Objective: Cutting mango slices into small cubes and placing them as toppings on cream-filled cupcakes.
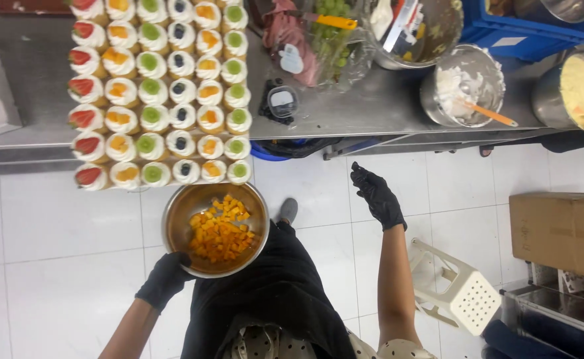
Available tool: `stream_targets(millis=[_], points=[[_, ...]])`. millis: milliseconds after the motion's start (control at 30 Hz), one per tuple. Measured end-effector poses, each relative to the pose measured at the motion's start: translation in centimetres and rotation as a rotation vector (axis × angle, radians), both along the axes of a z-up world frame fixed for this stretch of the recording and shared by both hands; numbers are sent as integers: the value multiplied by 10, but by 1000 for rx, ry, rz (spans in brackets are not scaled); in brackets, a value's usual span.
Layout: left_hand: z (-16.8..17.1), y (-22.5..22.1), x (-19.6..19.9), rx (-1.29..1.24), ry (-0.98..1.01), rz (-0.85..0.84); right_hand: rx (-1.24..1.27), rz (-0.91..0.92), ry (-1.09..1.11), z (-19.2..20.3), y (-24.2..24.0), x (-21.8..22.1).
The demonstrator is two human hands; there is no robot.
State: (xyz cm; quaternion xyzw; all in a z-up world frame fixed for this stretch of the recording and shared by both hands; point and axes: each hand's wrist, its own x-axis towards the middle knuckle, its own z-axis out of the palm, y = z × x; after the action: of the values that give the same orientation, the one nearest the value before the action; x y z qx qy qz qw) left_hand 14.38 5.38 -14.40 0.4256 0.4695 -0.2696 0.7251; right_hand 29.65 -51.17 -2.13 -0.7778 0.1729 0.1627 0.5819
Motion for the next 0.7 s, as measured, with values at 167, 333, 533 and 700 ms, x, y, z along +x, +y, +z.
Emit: stream_targets(millis=[167, 333, 533, 700], points=[[-112, -138, 28, 608, -1107, -923, -143, 86, -161, 2, -96, 22], [10, -349, 144, -4, -764, -586, 99, -59, -504, 83, -149, 24], [9, -503, 282, -539, -515, -126, 309, -61, -613, 144, -133, 26], [-48, -545, 355, -427, -569, -63, 369, 81, -509, 109, -104, 56]])
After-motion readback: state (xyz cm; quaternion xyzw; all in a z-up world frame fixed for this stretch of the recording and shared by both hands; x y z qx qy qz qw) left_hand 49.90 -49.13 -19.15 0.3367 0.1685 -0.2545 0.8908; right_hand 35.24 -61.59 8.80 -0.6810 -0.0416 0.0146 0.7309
